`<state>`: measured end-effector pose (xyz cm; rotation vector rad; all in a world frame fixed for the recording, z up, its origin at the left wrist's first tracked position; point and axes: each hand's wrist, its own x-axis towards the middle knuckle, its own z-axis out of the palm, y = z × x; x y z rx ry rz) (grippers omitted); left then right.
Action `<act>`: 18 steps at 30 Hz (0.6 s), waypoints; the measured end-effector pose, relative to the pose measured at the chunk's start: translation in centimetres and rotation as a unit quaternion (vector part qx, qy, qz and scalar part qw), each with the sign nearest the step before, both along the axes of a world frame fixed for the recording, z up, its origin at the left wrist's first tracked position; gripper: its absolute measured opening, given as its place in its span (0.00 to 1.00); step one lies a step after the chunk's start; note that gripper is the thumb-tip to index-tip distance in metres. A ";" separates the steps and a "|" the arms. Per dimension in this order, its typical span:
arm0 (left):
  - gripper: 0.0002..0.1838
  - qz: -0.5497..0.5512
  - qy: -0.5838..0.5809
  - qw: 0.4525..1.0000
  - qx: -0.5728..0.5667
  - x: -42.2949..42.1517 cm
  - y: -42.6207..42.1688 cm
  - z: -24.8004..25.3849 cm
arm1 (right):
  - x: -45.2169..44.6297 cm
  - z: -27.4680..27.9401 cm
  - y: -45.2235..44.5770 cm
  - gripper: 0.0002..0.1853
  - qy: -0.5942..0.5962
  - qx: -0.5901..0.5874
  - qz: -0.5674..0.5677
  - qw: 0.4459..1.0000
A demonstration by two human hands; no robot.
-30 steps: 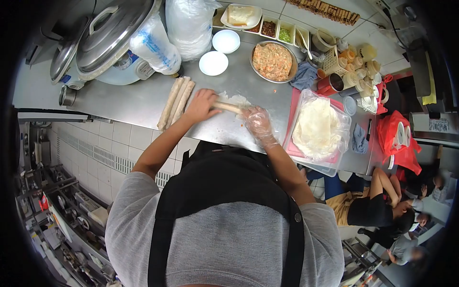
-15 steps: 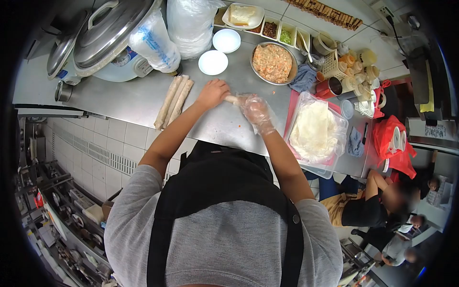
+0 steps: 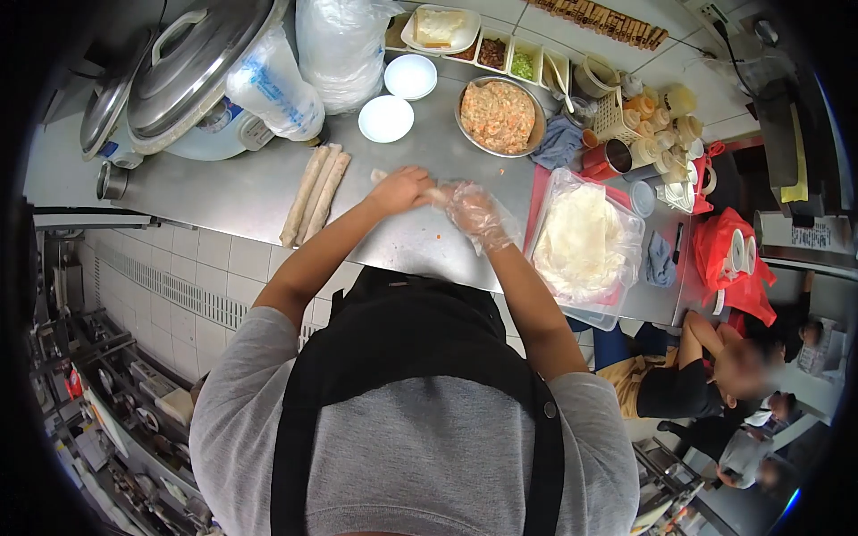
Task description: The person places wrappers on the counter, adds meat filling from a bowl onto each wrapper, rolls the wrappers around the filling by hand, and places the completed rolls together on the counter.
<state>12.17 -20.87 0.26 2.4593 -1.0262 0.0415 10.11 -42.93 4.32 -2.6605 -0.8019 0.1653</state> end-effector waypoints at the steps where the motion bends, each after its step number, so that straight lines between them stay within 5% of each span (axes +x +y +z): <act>1: 0.17 -0.003 -0.001 1.000 0.001 -0.4 0.1 0.5 | -0.3 -0.6 -0.4 0.20 0.005 0.035 0.034 0.999; 4: 0.19 -0.025 -0.014 0.999 0.029 -1.0 0.1 1.3 | -1.4 -0.5 -1.5 0.22 0.041 0.076 0.011 0.996; 9: 0.21 0.115 -0.051 0.991 0.045 1.2 -1.2 1.1 | -3.3 -0.3 -4.3 0.23 0.024 0.148 -0.135 0.979; 14: 0.25 0.036 -0.026 0.998 0.041 -0.4 -4.4 2.1 | -4.1 -2.1 -6.1 0.22 0.098 0.229 -0.204 0.947; 16: 0.26 -0.009 -0.033 0.999 0.040 -0.9 -6.3 2.0 | -4.5 -2.8 -6.0 0.15 0.256 0.324 -0.318 0.853; 17: 0.24 -0.005 -0.018 0.999 0.043 -1.0 -7.5 1.9 | -4.3 -3.1 -6.1 0.15 0.254 0.324 -0.321 0.853; 18: 0.22 -0.002 -0.003 0.999 0.045 -1.1 -8.4 1.3 | -3.9 -3.2 -6.1 0.12 0.007 0.189 -0.159 0.969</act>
